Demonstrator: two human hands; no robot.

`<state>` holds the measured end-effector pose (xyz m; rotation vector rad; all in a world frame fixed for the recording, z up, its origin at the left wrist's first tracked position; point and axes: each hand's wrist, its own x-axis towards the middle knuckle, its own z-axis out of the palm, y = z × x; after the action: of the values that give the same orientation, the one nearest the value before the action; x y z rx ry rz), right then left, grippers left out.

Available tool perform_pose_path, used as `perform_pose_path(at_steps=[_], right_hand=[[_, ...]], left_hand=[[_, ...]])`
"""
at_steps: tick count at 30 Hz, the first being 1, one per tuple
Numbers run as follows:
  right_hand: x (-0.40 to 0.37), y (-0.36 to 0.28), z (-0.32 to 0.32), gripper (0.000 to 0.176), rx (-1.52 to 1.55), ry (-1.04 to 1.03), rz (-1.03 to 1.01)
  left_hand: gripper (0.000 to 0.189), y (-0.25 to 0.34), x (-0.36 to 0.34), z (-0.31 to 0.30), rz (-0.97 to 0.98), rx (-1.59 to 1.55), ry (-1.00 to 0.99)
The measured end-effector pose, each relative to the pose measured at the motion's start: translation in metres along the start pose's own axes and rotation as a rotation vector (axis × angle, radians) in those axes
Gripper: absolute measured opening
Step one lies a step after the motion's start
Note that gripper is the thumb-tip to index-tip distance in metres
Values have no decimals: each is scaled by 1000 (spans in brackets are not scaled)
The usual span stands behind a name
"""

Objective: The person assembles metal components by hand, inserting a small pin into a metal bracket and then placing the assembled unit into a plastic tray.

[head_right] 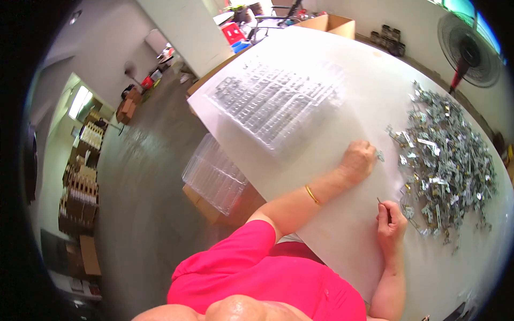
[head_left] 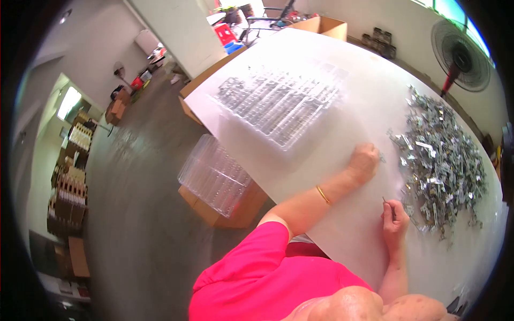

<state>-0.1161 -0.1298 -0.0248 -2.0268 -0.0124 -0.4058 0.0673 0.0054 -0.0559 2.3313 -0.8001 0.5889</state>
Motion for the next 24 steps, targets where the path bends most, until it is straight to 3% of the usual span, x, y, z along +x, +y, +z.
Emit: perform_pose_path(at_steps=[2,6,10,13,15,18,19,20,24], right_hand=[[-1,3,-1,5,6,17,-6],[0,9,-2,8,25,30,55],[0,17,0,9,118,26,126],[-3,-4,14,8,124,-44,191],[0,-33,30,7,87,-327,69],[3,-55,71,5,166,-570,-106],[4,-67,85,4,218,-636,-102],[4,-73,101,6,239,-692,-137],[-9,-91,164,10,451,-823,-195]], left_hand=[[12,3,0,0,3,-24,-91],[13,36,11,-38,-66,-227,-2],[12,50,23,-115,36,-464,29],[14,34,34,-181,4,-541,17],[16,7,40,-220,-70,-487,25],[17,-58,51,-264,-226,-324,95],[17,-81,57,-279,-389,-325,96],[17,-112,60,-287,-363,-329,198],[21,-225,74,-331,-445,-140,297]])
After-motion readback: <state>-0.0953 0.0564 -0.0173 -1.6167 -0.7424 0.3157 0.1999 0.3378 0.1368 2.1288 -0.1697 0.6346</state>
